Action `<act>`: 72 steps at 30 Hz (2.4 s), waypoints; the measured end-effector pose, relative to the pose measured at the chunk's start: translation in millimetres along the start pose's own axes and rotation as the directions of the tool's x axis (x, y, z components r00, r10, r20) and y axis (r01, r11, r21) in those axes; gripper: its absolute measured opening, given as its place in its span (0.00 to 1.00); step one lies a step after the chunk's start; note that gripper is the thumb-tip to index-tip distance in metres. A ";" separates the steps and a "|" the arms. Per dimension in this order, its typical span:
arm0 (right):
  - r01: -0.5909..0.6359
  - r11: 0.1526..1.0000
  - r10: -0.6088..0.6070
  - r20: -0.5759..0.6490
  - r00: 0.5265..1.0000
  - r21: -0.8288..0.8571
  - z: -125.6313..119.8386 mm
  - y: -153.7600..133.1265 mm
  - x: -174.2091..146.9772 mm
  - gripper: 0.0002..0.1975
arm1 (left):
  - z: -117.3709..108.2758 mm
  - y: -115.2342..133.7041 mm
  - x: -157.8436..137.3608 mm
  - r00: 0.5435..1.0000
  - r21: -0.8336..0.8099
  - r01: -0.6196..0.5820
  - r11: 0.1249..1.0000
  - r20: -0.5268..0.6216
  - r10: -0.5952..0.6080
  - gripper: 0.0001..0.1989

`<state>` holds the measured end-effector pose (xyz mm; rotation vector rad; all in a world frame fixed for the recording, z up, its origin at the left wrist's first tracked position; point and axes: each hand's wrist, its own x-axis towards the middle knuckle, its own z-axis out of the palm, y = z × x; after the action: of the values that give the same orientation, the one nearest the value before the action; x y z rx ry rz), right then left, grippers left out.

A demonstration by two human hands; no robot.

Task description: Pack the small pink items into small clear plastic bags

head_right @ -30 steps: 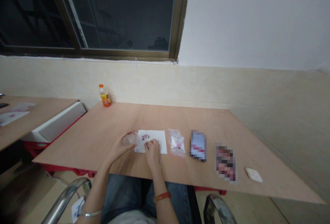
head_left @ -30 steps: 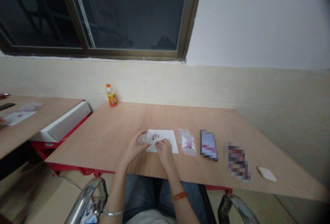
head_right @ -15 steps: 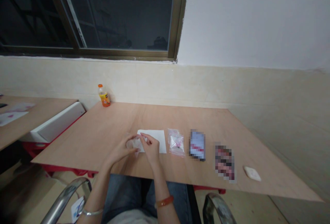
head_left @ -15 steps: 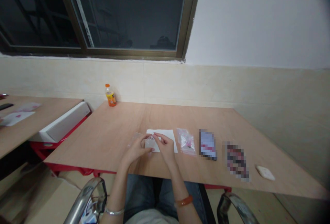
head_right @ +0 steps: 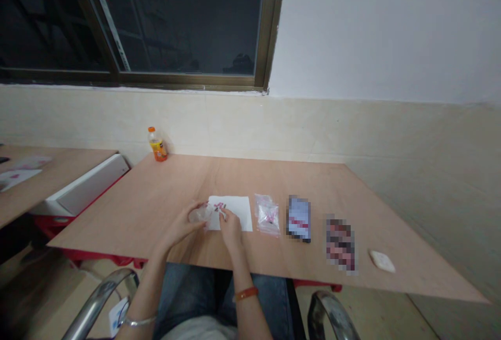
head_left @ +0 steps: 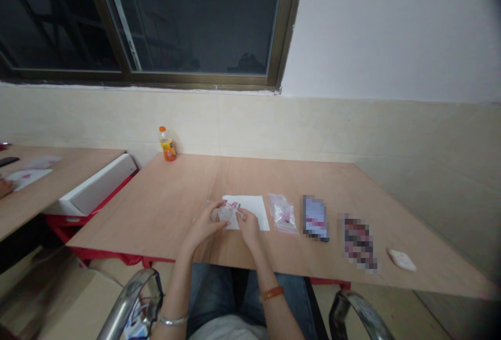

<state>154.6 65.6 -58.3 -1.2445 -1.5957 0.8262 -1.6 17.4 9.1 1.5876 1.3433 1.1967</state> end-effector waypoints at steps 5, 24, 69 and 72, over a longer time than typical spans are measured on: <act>0.006 0.983 0.005 0.057 0.998 -0.183 5.2 -3.7 -3.7 0.17 | -1.9 -1.2 0.3 0.999 0.005 -0.041 0.999 -0.011 0.041 0.26; -0.006 0.868 0.059 0.092 0.994 -0.496 3.2 -24.1 -11.0 0.20 | -0.9 14.2 0.4 0.998 -0.001 -0.036 0.999 -0.050 0.036 0.24; 0.218 0.803 0.021 0.392 0.920 -0.555 -43.9 -35.9 59.0 0.13 | 5.3 -29.0 13.0 0.996 -0.112 0.024 0.993 -0.081 -0.034 0.28; 0.227 0.788 0.052 0.430 0.901 -0.572 -40.7 -29.8 57.9 0.14 | 3.4 -25.8 14.2 0.993 -0.119 0.019 0.993 -0.113 -0.032 0.27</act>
<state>178.5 112.4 -2.4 -1.4760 -2.3995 0.5442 -5.9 36.3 -13.1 1.4333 1.3348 1.3440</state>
